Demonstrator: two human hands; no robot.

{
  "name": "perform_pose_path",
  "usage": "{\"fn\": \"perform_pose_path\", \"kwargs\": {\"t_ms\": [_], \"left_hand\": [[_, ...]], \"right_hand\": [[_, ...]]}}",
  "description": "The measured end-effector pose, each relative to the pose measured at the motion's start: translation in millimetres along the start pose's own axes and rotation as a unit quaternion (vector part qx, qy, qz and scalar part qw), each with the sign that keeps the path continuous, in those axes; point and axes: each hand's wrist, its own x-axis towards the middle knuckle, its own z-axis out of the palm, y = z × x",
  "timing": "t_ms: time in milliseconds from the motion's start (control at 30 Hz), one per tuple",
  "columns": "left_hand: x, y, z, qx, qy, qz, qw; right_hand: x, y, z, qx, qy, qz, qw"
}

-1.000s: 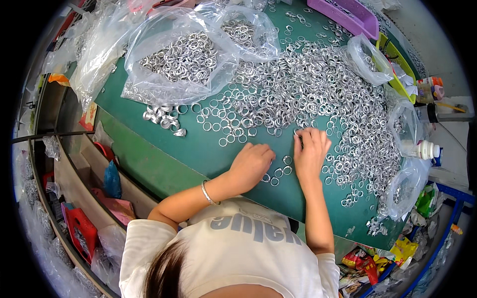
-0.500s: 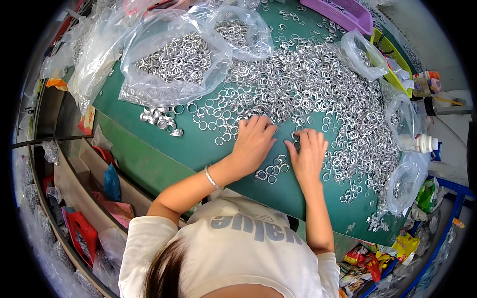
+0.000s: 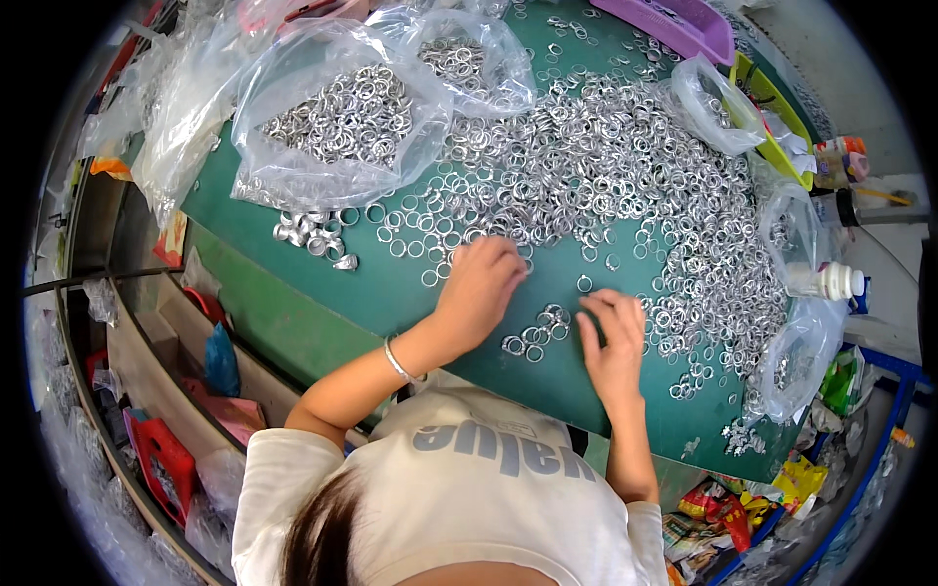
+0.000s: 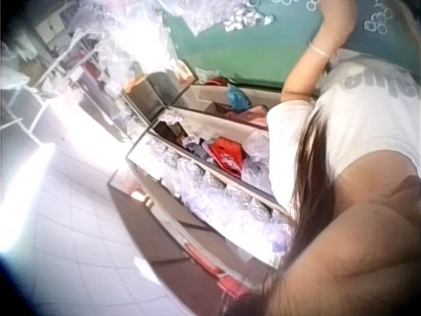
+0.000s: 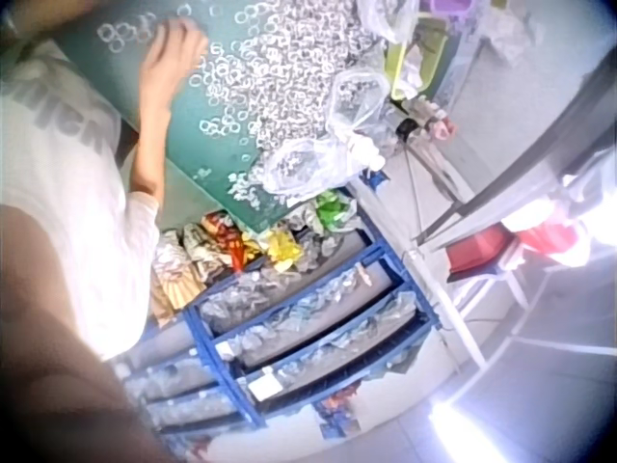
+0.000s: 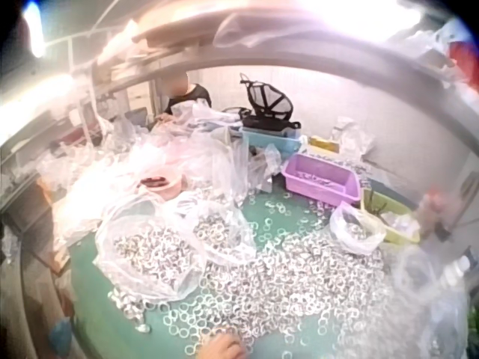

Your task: The person sorts through a large pile of silver metal rings on a green work surface by hand, occasionally picking up individual rings or small handfuls and placing them into different plastic bags and containers.

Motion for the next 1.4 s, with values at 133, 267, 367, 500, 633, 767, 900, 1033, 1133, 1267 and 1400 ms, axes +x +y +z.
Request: {"fn": "perform_pose_path", "kwargs": {"t_ms": [133,267,367,500,633,767,900,1033,1133,1267,1400], "left_hand": [[-9,6,3,-0.034,-0.02,0.005,0.999],[-8,1,-4,-0.029,-0.009,-0.002,1.0],[-17,4,-4,-0.048,-0.043,0.009,0.998],[-26,19,5,-0.078,-0.079,0.04,0.993],[-25,16,1,-0.138,-0.044,-0.012,0.989],[-20,13,-8,-0.285,-0.039,-0.13,0.949],[-23,12,-6,-0.38,-0.147,-0.296,0.864],[-22,12,-4,-0.451,-0.127,-0.316,0.825],[-24,5,-7,-0.483,-0.047,-0.304,0.82],[-3,-16,-37,-0.142,0.105,-0.171,0.969],[7,-28,-30,0.034,0.112,-0.064,0.991]], "right_hand": [[3,-4,8,0.018,-0.026,-0.003,0.999],[-7,-6,12,0.105,-0.094,0.042,0.989],[1,-6,8,0.142,-0.042,0.074,0.986],[27,8,16,0.026,0.039,0.057,0.997],[17,17,23,-0.063,-0.022,0.028,0.997],[9,24,10,-0.133,0.022,0.081,0.988],[28,14,13,-0.021,0.032,0.043,0.998],[31,1,28,0.056,-0.022,0.005,0.998],[28,10,20,0.061,-0.022,0.021,0.998],[32,18,17,0.052,-0.009,0.06,0.997],[64,-6,30,0.002,-0.002,-0.051,0.999]]}}
